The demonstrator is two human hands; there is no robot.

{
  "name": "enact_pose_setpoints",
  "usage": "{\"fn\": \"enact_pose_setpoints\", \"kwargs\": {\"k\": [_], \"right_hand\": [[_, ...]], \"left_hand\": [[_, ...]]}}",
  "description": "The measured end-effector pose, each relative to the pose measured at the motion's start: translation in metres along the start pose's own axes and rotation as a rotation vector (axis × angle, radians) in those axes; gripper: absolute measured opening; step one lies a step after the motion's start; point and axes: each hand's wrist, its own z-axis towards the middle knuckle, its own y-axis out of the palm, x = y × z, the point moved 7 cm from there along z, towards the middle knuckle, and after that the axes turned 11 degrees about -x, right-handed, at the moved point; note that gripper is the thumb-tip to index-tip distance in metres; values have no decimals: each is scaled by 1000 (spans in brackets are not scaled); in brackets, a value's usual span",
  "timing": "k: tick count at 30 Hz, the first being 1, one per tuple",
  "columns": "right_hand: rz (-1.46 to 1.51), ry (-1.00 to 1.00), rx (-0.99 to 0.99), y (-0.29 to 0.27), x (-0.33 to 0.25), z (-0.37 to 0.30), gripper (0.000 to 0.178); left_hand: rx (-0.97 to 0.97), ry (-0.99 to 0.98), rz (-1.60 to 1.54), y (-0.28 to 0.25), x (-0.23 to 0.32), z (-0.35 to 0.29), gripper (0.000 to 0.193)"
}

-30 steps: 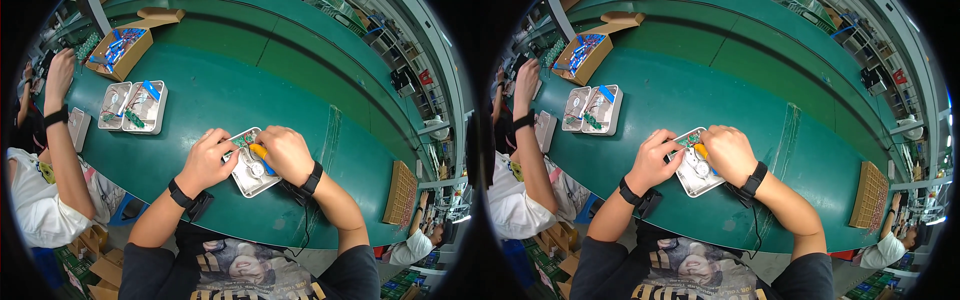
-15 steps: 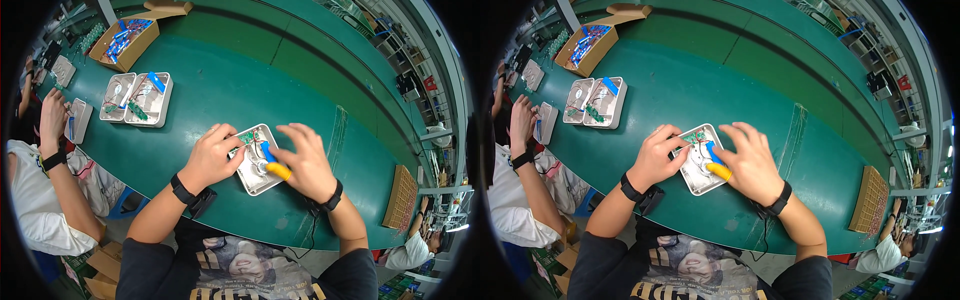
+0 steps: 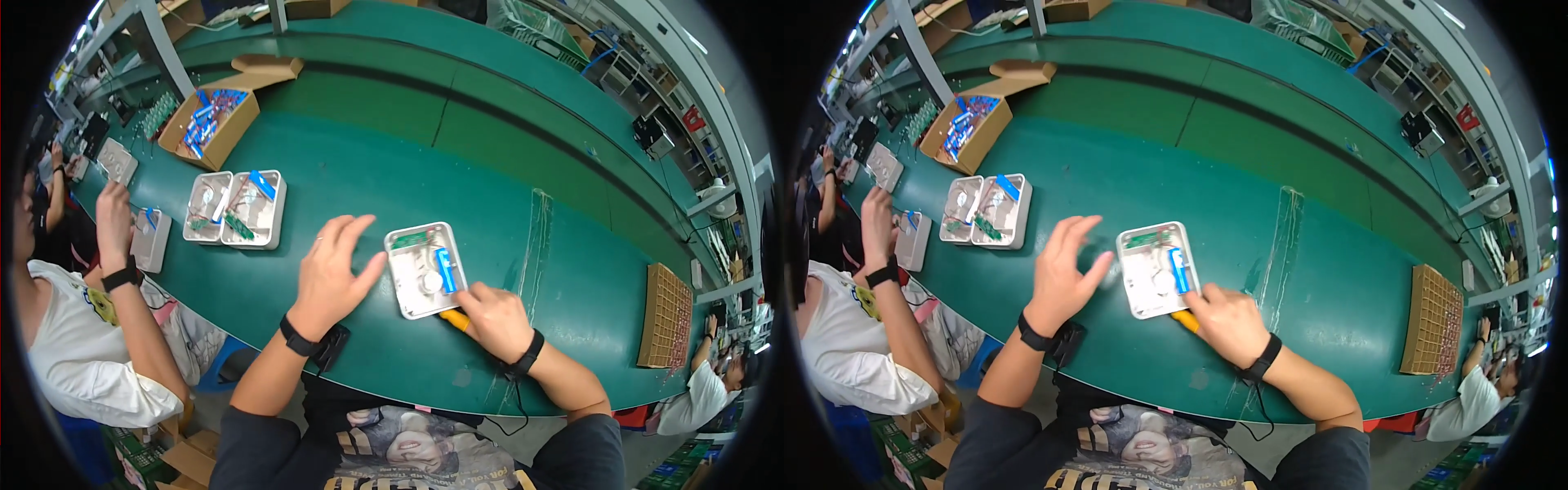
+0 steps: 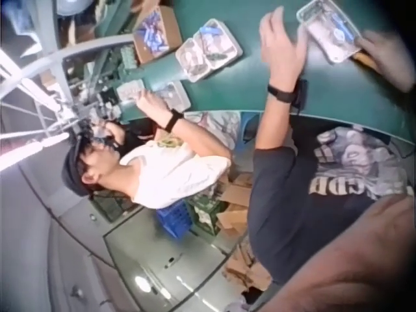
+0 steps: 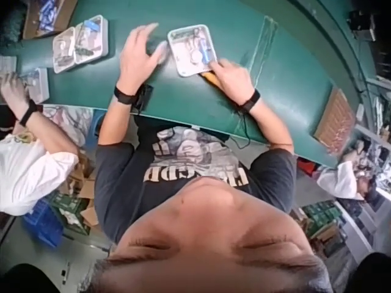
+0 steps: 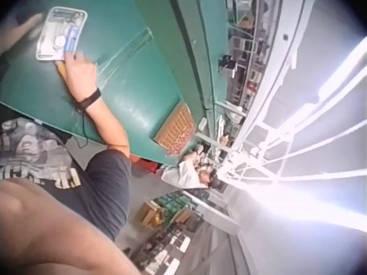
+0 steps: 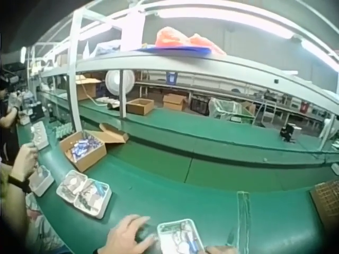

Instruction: The person is assembling electronic components onto printed circuit boards at a factory workstation.

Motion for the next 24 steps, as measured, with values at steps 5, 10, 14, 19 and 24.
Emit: {"fn": "enact_pose_setpoints", "kwargs": {"k": [5, 10, 14, 19, 24], "right_hand": [[33, 197, 278, -36, 81, 11, 22], [25, 252, 458, -44, 197, 52, 21], [-39, 431, 445, -53, 246, 69, 24], [31, 199, 446, -81, 158, 96, 33], [330, -242, 321, -61, 37, 133, 35]], "left_hand": [[25, -289, 427, -65, -45, -21, 35], [-134, -525, 544, -80, -90, -46, 42], [-73, -346, 488, -65, -88, -45, 44], [-124, -185, 381, -43, -52, -37, 40], [-298, -23, 217, -10, -16, -27, 38]]}}
